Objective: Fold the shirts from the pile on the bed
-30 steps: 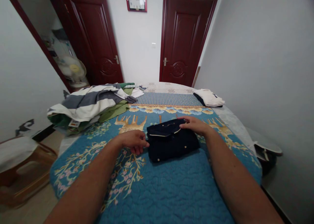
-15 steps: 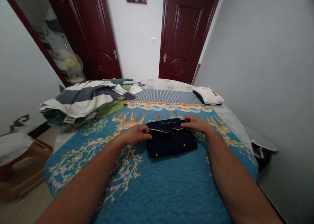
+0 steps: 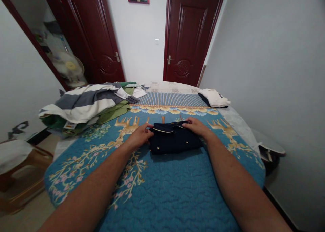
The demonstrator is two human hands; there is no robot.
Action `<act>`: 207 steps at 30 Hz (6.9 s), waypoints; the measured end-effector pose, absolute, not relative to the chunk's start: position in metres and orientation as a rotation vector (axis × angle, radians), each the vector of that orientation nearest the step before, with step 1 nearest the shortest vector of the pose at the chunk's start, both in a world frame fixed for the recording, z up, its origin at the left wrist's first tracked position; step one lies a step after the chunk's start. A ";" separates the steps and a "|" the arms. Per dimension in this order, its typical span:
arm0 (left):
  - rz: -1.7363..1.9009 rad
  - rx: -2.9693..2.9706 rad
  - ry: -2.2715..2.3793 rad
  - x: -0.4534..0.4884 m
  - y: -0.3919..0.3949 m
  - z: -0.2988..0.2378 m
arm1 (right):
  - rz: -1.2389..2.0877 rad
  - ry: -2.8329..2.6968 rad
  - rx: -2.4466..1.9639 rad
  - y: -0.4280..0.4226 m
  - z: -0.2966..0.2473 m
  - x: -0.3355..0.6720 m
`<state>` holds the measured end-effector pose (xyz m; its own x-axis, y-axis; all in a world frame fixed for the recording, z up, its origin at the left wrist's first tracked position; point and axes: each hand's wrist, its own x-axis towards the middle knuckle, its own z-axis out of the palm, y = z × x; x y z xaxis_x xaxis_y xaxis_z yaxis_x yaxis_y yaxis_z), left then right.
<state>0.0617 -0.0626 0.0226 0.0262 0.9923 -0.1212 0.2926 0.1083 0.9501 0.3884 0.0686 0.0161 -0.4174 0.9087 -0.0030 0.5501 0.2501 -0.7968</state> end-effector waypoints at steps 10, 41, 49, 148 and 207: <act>1.178 2.220 1.616 0.097 -0.081 0.045 | 0.572 -2.094 -1.230 0.057 0.040 0.387; 0.600 2.281 1.682 0.130 -0.065 0.057 | 0.334 -2.502 -0.992 -0.001 0.042 0.379; 0.484 2.551 1.533 0.151 -0.098 0.034 | 0.254 -2.419 -1.092 0.003 0.038 0.393; 0.652 2.202 1.968 0.126 -0.064 0.001 | 0.185 -2.387 -1.327 -0.011 0.008 0.346; 1.476 0.762 0.934 0.096 -0.061 0.030 | 1.811 -1.231 -0.873 0.008 0.022 0.385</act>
